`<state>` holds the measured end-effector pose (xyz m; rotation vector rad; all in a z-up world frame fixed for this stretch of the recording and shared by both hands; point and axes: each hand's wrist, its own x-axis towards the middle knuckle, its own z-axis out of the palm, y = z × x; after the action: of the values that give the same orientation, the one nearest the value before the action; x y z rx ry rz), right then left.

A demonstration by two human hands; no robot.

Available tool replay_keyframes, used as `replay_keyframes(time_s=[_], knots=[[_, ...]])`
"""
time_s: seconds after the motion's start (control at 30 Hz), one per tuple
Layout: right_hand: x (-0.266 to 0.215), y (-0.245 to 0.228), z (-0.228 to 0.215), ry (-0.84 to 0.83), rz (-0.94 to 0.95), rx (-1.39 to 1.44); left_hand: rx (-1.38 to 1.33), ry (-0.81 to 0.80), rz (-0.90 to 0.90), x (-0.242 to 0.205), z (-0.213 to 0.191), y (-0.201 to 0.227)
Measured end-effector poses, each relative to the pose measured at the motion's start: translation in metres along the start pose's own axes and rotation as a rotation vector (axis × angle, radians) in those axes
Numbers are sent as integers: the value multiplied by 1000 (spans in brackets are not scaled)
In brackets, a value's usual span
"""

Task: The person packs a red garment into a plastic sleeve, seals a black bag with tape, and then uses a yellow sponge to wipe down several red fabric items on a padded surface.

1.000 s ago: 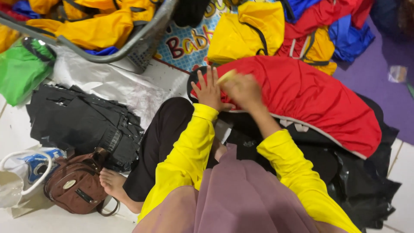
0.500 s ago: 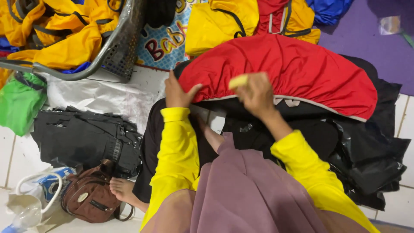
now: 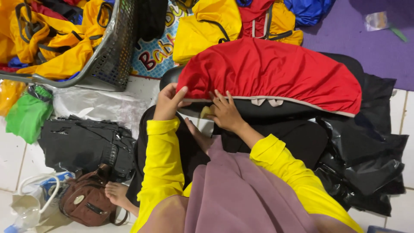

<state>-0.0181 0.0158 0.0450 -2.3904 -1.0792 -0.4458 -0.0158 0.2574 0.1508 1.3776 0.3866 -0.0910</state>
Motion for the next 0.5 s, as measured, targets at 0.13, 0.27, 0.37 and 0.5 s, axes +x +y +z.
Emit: replay_keyframes(time_s=[0.13,0.27,0.37,0.5], knots=[[20,13,-41,286,-43,203,191,59,352,8,73,8],[-7,77,-69,511,140,176,416,209,640,25,138,-7],[-23,117,-81,977,432,54,613,256,971,32,189,-31],[-33,145,-105,1117,581,240,1175,-11,846,41,223,-112]])
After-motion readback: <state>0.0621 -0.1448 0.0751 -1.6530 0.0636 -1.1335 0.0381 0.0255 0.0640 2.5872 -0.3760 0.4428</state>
